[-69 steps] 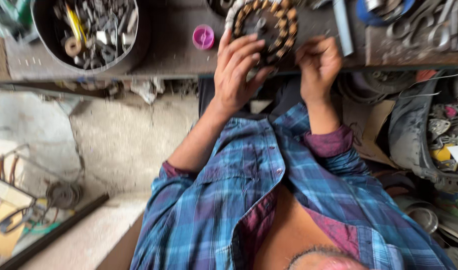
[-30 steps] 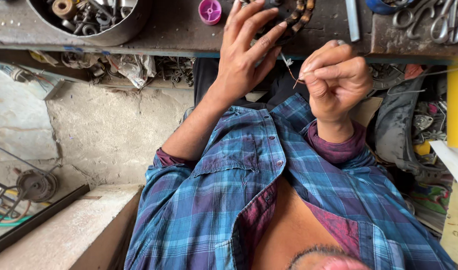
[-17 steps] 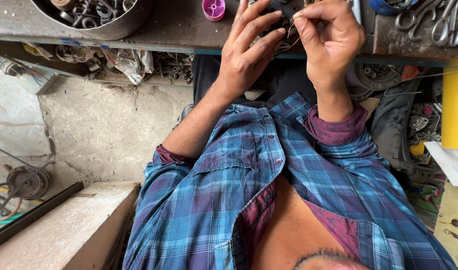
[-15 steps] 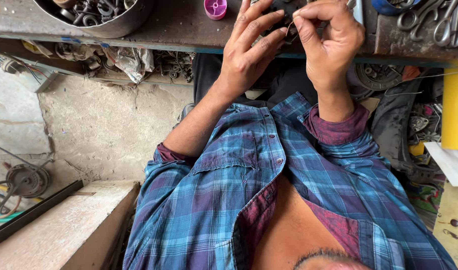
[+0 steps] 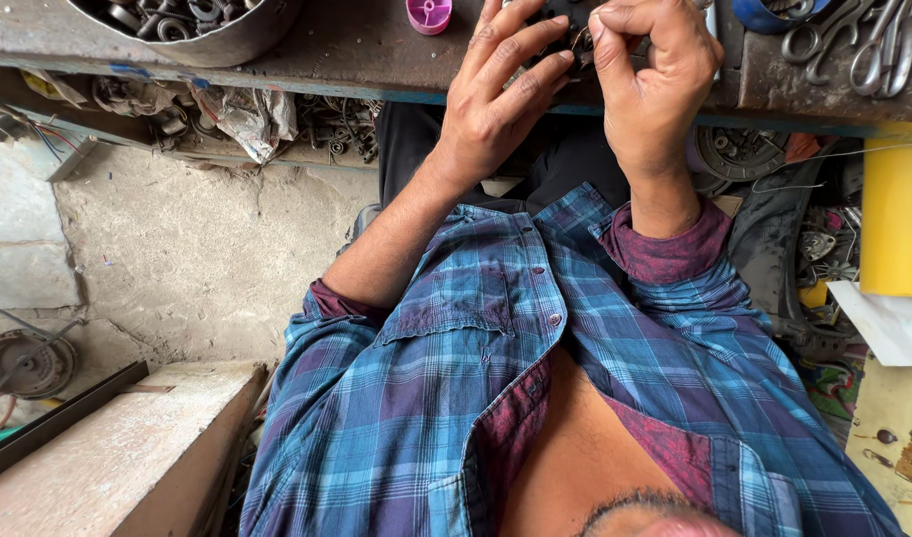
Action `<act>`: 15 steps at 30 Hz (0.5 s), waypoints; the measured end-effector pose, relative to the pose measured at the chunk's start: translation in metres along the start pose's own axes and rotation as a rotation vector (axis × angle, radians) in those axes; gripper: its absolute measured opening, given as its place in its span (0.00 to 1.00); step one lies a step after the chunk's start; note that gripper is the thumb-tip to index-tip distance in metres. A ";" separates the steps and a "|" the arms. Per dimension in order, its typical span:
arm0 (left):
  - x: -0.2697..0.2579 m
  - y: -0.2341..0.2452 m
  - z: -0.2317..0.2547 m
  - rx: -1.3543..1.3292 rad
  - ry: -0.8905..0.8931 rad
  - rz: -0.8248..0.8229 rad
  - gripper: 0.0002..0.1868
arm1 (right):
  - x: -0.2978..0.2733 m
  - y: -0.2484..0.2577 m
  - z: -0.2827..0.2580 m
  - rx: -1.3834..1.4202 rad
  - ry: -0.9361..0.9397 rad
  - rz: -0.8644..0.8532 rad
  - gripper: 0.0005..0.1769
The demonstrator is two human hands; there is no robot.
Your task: The person winds a thin copper wire around the slots of a circular motor stator. They repeatedly insert the wire into slots, pull it through, and adjust the coil with both hands. The work is performed at a cluttered workbench with tools and parts nearby.
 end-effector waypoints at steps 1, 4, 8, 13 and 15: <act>-0.001 0.000 0.000 0.005 0.000 0.000 0.17 | 0.000 0.000 -0.001 -0.019 0.011 0.003 0.07; 0.000 0.000 -0.001 0.019 -0.017 0.004 0.18 | 0.002 0.000 -0.004 -0.020 0.045 -0.062 0.07; -0.001 -0.001 -0.001 0.029 -0.031 0.012 0.18 | 0.006 0.003 -0.006 0.019 0.034 -0.082 0.07; -0.001 -0.002 -0.002 0.036 -0.044 0.008 0.18 | 0.007 0.003 -0.007 0.023 0.044 -0.080 0.08; -0.002 -0.002 -0.002 0.032 -0.042 0.012 0.19 | 0.007 0.001 -0.009 0.008 0.061 -0.086 0.08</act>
Point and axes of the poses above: each hand's wrist, its own x-axis towards the middle knuckle, its own y-axis out of the back of the hand, z = x × y, the point moved 4 cm from there along x, towards the middle knuckle, and after that the axes turned 8 degrees about -y, right-handed, at the moved point
